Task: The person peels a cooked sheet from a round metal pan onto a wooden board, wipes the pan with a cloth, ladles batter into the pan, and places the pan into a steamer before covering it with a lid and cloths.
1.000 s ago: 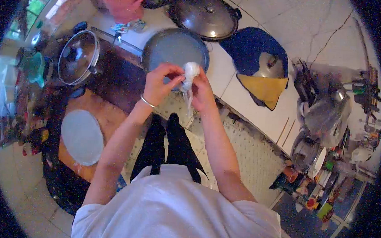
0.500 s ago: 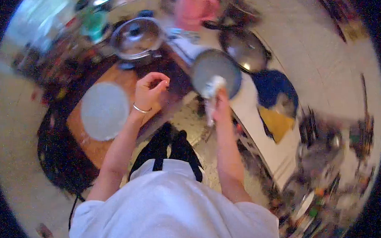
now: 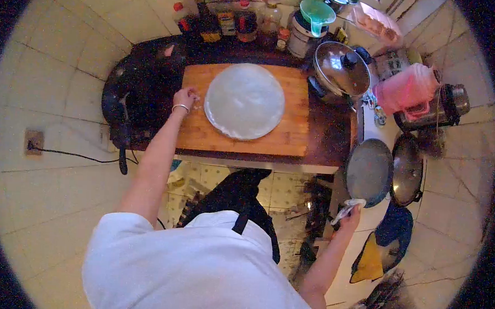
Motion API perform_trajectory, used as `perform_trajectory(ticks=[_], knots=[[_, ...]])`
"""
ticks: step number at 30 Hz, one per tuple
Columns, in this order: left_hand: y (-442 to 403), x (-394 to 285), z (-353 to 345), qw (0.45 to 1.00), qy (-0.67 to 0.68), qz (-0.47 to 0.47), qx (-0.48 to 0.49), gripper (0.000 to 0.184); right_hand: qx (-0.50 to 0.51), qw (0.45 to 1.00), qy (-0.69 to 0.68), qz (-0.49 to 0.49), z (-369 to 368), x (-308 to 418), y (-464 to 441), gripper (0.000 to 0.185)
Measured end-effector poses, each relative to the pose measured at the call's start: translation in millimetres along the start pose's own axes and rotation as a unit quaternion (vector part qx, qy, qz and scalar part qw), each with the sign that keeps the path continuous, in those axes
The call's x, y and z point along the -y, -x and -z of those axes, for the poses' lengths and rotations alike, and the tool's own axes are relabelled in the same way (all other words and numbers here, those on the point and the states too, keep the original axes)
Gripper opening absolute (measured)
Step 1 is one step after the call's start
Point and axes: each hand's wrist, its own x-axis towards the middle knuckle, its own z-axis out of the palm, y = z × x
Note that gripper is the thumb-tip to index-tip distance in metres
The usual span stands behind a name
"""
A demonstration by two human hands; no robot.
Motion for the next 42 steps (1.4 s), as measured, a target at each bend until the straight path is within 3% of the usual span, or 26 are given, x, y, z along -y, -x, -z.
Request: perform_trajectory(ticks=[3, 4, 7, 8, 11, 12, 14, 15, 17, 18, 20, 21, 22, 23, 24, 25, 26, 27, 29, 31, 32, 33, 35, 36, 39, 42], knots=[[-5.7, 6.3, 12.2, 0.997, -0.065, 0.027, 0.028, 0.018, 0.093, 0.995, 0.016, 0.028, 18.6, -1.2, -18.1, 0.019], [-8.1, 10.0, 15.1, 0.998, -0.049, 0.004, 0.032, 0.021, 0.0, 0.999, 0.033, 0.037, 14.2, -4.1, -17.8, 0.02], [-19.7, 47.0, -2.1, 0.999, -0.015, -0.043, -0.002, 0.025, -0.088, 0.989, -0.115, 0.012, 22.1, -7.2, -50.1, 0.025], [-22.1, 55.7, -12.9, 0.997, 0.002, -0.071, -0.033, 0.027, -0.088, 0.992, -0.087, 0.033, 34.7, -12.2, -69.1, 0.025], [15.9, -10.1, -6.4, 0.992, 0.093, -0.082, 0.032, 0.025, -0.068, 0.989, -0.106, 0.081, 14.8, -11.2, -18.3, 0.03], [10.7, -6.4, -26.3, 0.985, 0.119, -0.119, 0.036, 0.022, 0.001, 0.985, -0.133, 0.113, 32.3, -22.4, -25.9, 0.028], [8.0, 0.3, -63.3, 0.955, 0.27, -0.125, -0.003, 0.012, -0.061, 0.978, -0.17, 0.102, 11.1, -21.9, -18.1, 0.027], [25.2, -22.1, -42.3, 0.978, 0.168, -0.124, 0.016, 0.014, -0.091, 0.973, -0.187, 0.098, 1.0, -21.6, -13.0, 0.027], [42.3, -39.2, -47.6, 0.99, -0.02, -0.126, 0.062, 0.016, -0.01, 0.988, -0.094, 0.12, -14.9, -11.4, 3.9, 0.028], [48.3, -57.7, -53.5, 0.987, -0.016, -0.143, 0.07, 0.016, -0.035, 0.993, -0.08, 0.078, -20.5, -7.4, 7.7, 0.027], [71.3, -85.3, -64.5, 0.948, -0.136, -0.202, 0.207, 0.018, -0.055, 0.994, -0.056, 0.075, -21.5, -5.9, 15.0, 0.023], [93.2, -99.7, -77.7, 0.927, -0.089, -0.322, 0.173, 0.021, -0.065, 0.996, -0.024, 0.064, -22.2, -8.1, 17.8, 0.019], [121.9, -120.3, -93.6, 0.889, -0.041, -0.434, 0.136, 0.025, -0.056, 0.989, -0.106, 0.082, -22.2, -13.5, 17.5, 0.02], [152.9, -159.7, -95.1, 0.887, -0.064, -0.397, 0.229, 0.04, -0.059, 0.989, -0.109, 0.086, -20.7, -17.7, 25.6, 0.02], [179.8, -183.9, -106.8, 0.869, 0.057, -0.383, 0.309, 0.05, -0.016, 0.981, -0.171, 0.088, -20.6, -20.1, 37.9, 0.019], [202.8, -205.7, -133.3, 0.86, 0.062, -0.348, 0.369, 0.048, 0.027, 0.968, -0.232, 0.091, -21.6, -19.7, 48.9, 0.018], [225.8, -227.3, -159.7, 0.849, 0.063, -0.31, 0.423, 0.048, 0.088, 0.983, -0.134, 0.094, -22.0, -16.2, 65.1, 0.019], [251.1, -242.9, -189.5, 0.822, 0.172, -0.099, 0.534, 0.056, 0.086, 0.982, -0.136, 0.098, -28.2, -16.3, 84.3, 0.019], [278.9, -277.8, -237.5, 0.713, 0.257, 0.122, 0.641, 0.065, 0.112, 0.951, -0.275, 0.084, -42.0, -21.2, 113.4, 0.024], [300.4, -302.3, -270.1, 0.703, 0.258, 0.184, 0.636, 0.067, 0.139, 0.95, -0.274, 0.055, -34.2, -30.0, 128.0, 0.03], [309.1, -310.7, -282.4, 0.695, 0.26, 0.249, 0.623, 0.069, 0.044, 0.954, -0.291, 0.061, -46.1, -27.2, 142.8, 0.029], [313.2, -319.1, -292.7, 0.69, 0.256, 0.248, 0.63, 0.069, 0.036, 0.953, -0.293, 0.066, -44.4, -25.8, 147.9, 0.029], [321.2, -331.4, -310.3, 0.674, 0.252, 0.284, 0.633, 0.063, 0.063, 0.963, -0.243, 0.097, -36.5, -28.2, 155.1, 0.027], [323.0, -329.5, -330.9, 0.637, 0.294, 0.301, 0.646, 0.049, 0.054, 0.963, -0.245, 0.097, -33.5, -27.9, 157.3, 0.027], [325.7, -328.8, -352.4, 0.606, 0.33, 0.345, 0.636, 0.04, 0.0, 0.965, -0.24, 0.104, -13.1, -28.8, 162.3, 0.028], [334.3, -329.2, -314.6, 0.61, 0.414, 0.295, 0.607, 0.043, -0.023, 0.972, -0.201, 0.119, 0.9, -16.7, 174.6, 0.028]])
